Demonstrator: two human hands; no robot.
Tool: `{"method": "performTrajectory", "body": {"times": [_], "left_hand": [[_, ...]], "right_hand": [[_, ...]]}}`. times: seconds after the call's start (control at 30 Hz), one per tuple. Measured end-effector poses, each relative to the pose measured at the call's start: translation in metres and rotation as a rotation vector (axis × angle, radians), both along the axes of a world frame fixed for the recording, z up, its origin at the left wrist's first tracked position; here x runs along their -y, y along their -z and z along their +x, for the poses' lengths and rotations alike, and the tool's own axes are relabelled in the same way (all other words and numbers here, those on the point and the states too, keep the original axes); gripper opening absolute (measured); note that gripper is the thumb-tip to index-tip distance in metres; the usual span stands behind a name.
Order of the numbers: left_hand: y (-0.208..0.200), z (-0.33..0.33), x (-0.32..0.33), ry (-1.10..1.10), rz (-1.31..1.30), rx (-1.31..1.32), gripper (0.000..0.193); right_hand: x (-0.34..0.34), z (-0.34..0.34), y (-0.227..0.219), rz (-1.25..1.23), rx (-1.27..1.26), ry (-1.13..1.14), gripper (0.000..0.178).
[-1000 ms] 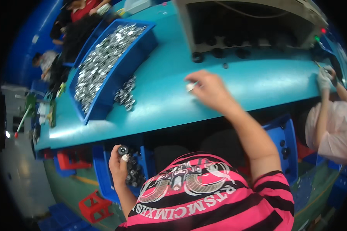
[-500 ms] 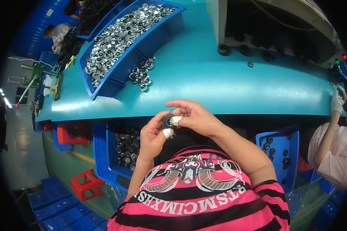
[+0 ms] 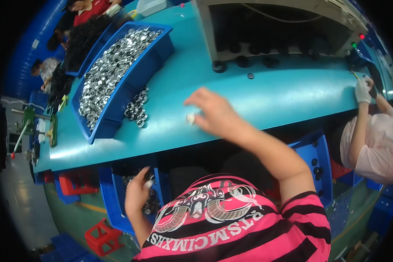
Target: Assembling small black rings with white plastic hubs at a factory workstation.
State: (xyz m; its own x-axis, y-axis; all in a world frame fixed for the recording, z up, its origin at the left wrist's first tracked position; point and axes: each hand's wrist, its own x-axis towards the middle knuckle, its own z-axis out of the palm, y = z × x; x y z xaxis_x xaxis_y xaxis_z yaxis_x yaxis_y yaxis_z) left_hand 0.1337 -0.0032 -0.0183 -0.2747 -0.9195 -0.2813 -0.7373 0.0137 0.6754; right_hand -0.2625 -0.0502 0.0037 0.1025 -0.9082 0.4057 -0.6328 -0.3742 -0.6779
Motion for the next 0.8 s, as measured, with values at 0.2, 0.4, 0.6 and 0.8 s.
{"method": "performTrajectory", "body": {"times": [0.2,0.4,0.6,0.8], "left_hand": [[-0.01,0.04,-0.004,-0.07,0.046,0.461,0.058],[-0.008,-0.08,0.017,0.063,0.026,-0.38,0.054],[0.002,-0.137,0.039,-0.035,0.364,-1.258,0.067],[0.022,-0.128,0.034,-0.183,0.432,-1.509,0.064]], "right_hand": [[0.064,-0.073,0.01,0.147,-0.269,0.49,0.042],[0.083,-0.072,0.041,0.112,-0.125,0.433,0.049],[-0.003,0.044,-0.014,0.114,0.383,-0.127,0.052],[0.0,0.065,-0.014,0.198,0.353,-0.402,0.045]]}}
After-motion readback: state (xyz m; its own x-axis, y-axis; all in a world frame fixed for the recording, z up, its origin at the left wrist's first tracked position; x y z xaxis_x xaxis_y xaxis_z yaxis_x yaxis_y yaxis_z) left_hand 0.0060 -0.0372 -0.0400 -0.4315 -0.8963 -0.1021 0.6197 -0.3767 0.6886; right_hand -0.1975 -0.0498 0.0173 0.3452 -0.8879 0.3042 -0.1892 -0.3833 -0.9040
